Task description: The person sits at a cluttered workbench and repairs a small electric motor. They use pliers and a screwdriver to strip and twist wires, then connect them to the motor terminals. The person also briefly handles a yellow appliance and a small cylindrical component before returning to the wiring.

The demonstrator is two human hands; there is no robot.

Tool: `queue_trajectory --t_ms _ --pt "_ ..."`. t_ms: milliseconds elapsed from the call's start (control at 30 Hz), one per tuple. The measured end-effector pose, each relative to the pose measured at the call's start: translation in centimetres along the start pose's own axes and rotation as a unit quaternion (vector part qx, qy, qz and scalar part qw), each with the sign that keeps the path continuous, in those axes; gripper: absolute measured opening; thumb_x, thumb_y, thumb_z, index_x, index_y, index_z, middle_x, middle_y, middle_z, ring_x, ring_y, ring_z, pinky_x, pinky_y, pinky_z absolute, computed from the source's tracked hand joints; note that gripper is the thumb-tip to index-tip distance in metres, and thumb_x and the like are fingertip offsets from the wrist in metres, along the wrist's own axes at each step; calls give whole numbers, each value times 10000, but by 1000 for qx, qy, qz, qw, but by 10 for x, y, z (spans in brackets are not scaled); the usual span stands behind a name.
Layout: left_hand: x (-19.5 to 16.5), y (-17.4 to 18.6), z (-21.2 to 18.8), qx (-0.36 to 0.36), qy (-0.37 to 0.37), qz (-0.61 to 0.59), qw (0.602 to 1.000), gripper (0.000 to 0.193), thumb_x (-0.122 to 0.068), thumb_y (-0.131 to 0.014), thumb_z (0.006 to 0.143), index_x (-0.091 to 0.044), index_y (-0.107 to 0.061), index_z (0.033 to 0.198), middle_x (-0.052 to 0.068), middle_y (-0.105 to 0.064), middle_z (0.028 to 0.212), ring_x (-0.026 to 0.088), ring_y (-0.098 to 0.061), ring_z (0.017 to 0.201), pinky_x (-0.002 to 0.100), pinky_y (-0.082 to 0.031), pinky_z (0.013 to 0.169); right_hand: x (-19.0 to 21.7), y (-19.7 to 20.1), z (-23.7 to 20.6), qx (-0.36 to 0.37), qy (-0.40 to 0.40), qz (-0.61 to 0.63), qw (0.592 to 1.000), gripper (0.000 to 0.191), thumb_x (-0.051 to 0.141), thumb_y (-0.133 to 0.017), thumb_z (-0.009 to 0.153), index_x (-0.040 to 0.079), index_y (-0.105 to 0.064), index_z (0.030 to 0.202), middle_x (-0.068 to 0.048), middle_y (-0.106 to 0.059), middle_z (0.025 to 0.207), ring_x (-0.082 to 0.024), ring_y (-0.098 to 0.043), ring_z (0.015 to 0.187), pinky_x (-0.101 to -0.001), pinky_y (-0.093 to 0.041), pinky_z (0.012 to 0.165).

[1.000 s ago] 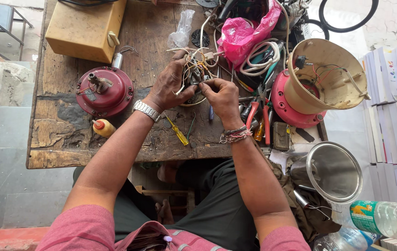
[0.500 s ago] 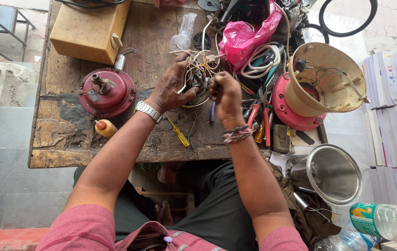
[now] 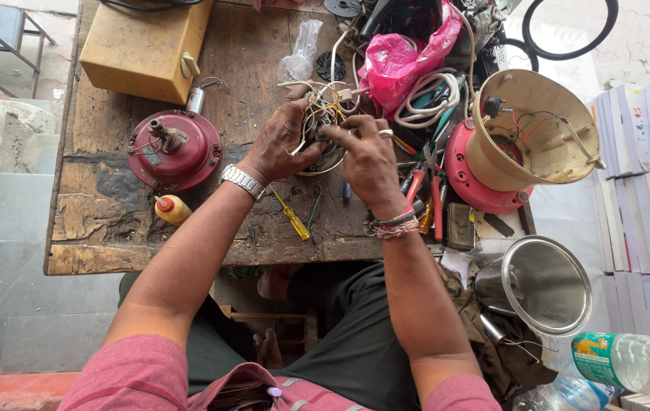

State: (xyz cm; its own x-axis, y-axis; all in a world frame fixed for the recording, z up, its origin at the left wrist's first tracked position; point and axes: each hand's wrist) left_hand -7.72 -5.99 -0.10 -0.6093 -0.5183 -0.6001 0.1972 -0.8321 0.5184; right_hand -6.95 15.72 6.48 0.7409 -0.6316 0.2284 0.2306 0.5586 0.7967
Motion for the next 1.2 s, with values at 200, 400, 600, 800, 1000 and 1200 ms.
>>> queue_trajectory --t_ms 200,400,600,800,1000,1200 --pt "-5 3 0 5 4 -14 1000 706 -246 -783 850 -40 -395 1403 284 -417 1561 454 -586 1314 475 -500 1099 -14 2 -10 -4 -70 -28 997 288 -67 -694 831 124 -692 1047 -61 -613 1055 -272 -609 1043 -428 -471 1024" --pt "-4 8 3 9 -26 2 1000 722 -240 -770 859 -30 -369 1421 263 -410 1545 468 -567 1333 480 -502 1117 -12 1 -13 60 -59 24 996 340 148 -860 751 129 -720 1060 -76 -606 1074 -295 -602 1032 -410 -517 867" --pt "2 6 3 14 -16 -1 1000 684 -273 -768 888 -58 -373 1403 255 -431 1537 441 -593 1308 467 -518 1102 -11 -5 -6 14 -28 35 999 197 131 -869 797 120 -775 970 -56 -642 1025 -280 -612 1005 -392 -524 842" --pt "15 19 17 35 68 -56 996 651 -289 -775 892 -96 -427 1408 193 -580 1412 385 -613 1333 458 -498 1119 -13 -5 0 -84 -65 250 962 205 38 -818 874 73 -776 1072 -53 -728 1079 -188 -683 971 -303 -558 839" --pt "20 25 33 43 48 -80 995 682 -255 -777 901 -81 -406 1446 209 -548 1473 379 -572 1376 443 -460 1143 -5 -22 10 -118 -86 261 954 227 17 -817 901 67 -783 1120 -27 -749 1016 -170 -648 885 -301 -529 784" --pt "18 27 28 43 52 -68 995 725 -232 -775 878 -63 -403 1477 216 -532 1488 384 -551 1396 437 -441 1153 8 -23 9 -169 -78 117 976 135 63 -835 849 78 -764 962 -59 -690 974 -253 -624 933 -375 -505 818"
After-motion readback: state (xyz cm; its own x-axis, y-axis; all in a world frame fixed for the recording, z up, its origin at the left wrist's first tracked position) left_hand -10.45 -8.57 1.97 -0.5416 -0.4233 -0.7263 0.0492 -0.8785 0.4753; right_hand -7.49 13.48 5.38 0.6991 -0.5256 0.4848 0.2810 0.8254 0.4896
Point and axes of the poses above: each hand's wrist, its own z-axis towards the middle knuckle, its own y-axis out of the back of the hand, x = y × z
